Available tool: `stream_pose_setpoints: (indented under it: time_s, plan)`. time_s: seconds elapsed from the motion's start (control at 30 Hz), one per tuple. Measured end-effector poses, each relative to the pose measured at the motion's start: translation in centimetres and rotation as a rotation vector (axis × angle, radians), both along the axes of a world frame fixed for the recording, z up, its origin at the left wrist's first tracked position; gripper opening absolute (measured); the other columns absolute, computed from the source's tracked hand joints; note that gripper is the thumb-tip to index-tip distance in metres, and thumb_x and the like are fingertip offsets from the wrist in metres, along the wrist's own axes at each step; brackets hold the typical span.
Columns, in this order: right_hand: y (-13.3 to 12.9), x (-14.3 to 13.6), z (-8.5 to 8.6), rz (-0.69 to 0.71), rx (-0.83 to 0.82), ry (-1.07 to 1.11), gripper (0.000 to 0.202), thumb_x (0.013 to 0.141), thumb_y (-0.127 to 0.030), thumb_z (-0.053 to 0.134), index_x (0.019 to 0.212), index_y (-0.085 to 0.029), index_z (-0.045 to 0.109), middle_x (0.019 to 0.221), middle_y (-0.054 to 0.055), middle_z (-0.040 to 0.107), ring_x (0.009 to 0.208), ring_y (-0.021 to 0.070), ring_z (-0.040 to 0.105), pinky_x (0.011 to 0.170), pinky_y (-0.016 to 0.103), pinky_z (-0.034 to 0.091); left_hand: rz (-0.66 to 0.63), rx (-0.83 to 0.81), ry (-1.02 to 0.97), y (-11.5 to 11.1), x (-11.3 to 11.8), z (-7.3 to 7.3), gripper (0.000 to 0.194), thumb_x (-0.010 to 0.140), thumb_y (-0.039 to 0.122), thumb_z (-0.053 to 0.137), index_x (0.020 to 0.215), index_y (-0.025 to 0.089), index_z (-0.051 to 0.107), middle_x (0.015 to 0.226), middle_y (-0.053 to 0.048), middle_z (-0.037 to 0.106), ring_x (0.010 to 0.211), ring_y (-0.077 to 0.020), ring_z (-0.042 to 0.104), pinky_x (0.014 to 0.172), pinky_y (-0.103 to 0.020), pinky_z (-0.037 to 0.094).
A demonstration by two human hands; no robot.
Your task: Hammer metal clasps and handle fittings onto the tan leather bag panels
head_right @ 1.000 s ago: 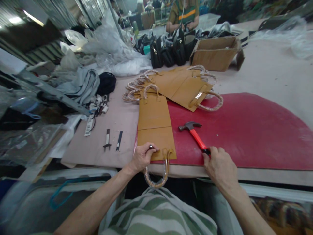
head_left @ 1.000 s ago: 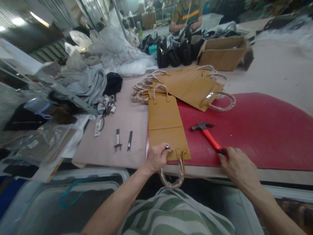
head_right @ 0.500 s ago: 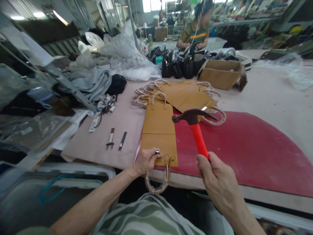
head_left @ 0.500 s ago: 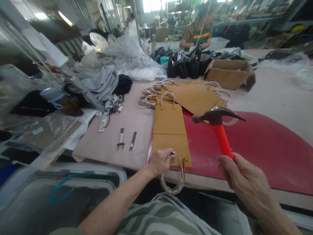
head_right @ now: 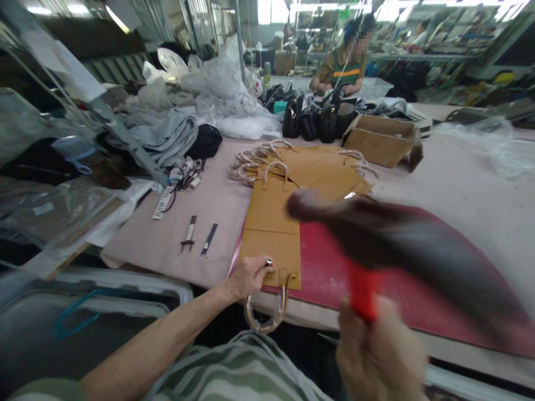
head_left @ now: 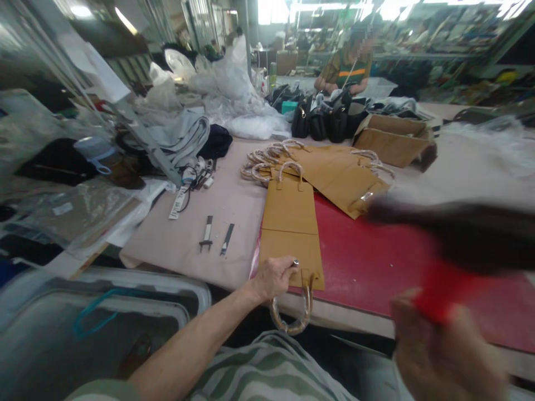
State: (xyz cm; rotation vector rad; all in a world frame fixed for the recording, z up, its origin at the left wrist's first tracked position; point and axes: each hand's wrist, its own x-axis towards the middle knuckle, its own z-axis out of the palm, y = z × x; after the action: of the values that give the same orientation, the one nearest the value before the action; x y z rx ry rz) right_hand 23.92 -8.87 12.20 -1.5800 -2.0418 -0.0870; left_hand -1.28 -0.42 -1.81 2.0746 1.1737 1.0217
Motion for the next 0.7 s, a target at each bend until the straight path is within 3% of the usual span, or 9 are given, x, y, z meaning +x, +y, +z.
stream_pose_setpoints:
  time_s: [0.13,0.27,0.37,0.47,0.57,0.7]
  plan:
    - [0.4,-1.2,-0.5,0.186,-0.012,-0.152,0.034,0.105,-0.040,0.038,0.074,-0.025,0.045,0.050,-0.005,0.047,0.035,0.0131,0.042,0.041,0.028,0.022,0.006,-0.018,-0.001,0.0,0.0,-0.1,0.013,0.094,0.019,0.051,0.094,0.021,0.065,0.080,-0.004,0.072,0.075,-0.0180,0.071,0.066,-0.025,0.050]
    - [0.7,-1.6,0.7,0.072,0.073,-0.031,0.031,0.105,-0.042,0.039,0.079,-0.026,0.043,0.051,-0.007,0.044,0.036,0.0130,0.043,0.042,0.027,0.026,0.016,0.003,0.006,-0.1,0.0,-0.2,0.012,0.095,0.020,0.052,0.090,0.020,0.063,0.082,-0.005,0.072,0.077,-0.0182,0.070,0.070,-0.025,0.051]
    - [0.3,-1.7,0.4,0.109,0.064,-0.029,0.030,0.105,-0.037,0.037,0.078,-0.026,0.043,0.049,-0.007,0.045,0.034,0.0126,0.043,0.041,0.027,0.024,-0.002,-0.015,-0.008,-0.2,0.0,-0.1,0.013,0.095,0.020,0.051,0.093,0.020,0.064,0.083,-0.004,0.072,0.078,-0.0177,0.070,0.070,-0.025,0.051]
    - [0.0,-1.1,-1.0,0.185,-0.071,-0.149,0.033,0.104,-0.038,0.035,0.074,-0.026,0.044,0.048,-0.005,0.049,0.032,0.0137,0.045,0.040,0.029,0.021,-0.019,-0.031,-0.036,-0.3,0.0,0.1,0.016,0.096,0.021,0.050,0.099,0.021,0.066,0.081,-0.003,0.071,0.074,-0.0165,0.069,0.067,-0.024,0.050]
    - [0.5,0.4,-2.7,0.081,-0.259,-0.049,0.035,0.100,-0.046,0.038,0.072,-0.027,0.045,0.047,-0.004,0.050,0.035,0.0156,0.047,0.042,0.029,0.023,-0.014,-0.021,-0.041,-0.3,0.0,0.3,0.015,0.096,0.021,0.050,0.093,0.020,0.065,0.078,-0.004,0.070,0.072,-0.0164,0.069,0.068,-0.024,0.051]
    - [3.3,3.2,-5.6,-0.084,-0.530,0.182,0.037,0.093,-0.051,0.037,0.066,-0.028,0.042,0.048,-0.001,0.050,0.043,0.0171,0.049,0.046,0.028,0.033,-0.027,-0.031,-0.037,-0.2,0.0,0.4,0.013,0.095,0.019,0.052,0.089,0.020,0.063,0.083,-0.004,0.072,0.079,-0.0169,0.071,0.074,-0.024,0.053]
